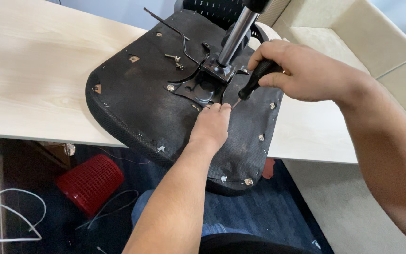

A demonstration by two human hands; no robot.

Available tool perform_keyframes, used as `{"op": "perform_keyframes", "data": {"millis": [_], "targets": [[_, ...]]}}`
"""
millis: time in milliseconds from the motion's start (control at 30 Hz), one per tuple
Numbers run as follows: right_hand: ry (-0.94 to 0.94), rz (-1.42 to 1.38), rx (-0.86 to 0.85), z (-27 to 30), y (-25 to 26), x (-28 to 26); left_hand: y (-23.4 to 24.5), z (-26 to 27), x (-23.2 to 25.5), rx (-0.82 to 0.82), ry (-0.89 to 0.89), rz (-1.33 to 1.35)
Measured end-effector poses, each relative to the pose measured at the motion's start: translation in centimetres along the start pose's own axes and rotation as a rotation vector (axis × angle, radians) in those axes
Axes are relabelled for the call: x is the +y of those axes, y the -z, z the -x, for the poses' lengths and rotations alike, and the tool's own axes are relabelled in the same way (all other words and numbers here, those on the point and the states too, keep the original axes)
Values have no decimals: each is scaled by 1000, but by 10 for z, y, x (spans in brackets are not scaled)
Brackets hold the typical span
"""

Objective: The person uses a screwdriver to tighten multiple screws on the underside of an office chair seat, securing the central gas-lift mechanism. The chair is placed upside down on a table while the person works.

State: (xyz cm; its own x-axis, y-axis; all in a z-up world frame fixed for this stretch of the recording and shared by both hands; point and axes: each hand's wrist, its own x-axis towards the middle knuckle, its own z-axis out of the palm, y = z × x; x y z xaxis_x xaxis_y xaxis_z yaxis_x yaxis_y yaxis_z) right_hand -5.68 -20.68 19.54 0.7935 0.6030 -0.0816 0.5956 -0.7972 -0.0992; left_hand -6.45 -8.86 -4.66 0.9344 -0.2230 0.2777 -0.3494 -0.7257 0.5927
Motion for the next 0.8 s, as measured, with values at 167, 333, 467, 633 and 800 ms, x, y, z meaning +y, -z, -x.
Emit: {"op": "perform_keyframes", "data": {"millis": [167, 333, 467, 633, 800], "targets": [[-82, -11, -32, 0, 4, 0, 4, 0, 0, -23, 44, 47], [-9, 12, -37, -1, 3, 6, 5, 2, 2, -8, 38, 37], [35, 46, -8, -2, 0, 9, 5, 4, 4, 38, 13, -2], [100, 151, 110, -3, -8, 11, 2, 3, 4, 52, 32, 24], [43, 122, 189, -5, -11, 2, 1, 2, 0, 78, 36, 22]]}}
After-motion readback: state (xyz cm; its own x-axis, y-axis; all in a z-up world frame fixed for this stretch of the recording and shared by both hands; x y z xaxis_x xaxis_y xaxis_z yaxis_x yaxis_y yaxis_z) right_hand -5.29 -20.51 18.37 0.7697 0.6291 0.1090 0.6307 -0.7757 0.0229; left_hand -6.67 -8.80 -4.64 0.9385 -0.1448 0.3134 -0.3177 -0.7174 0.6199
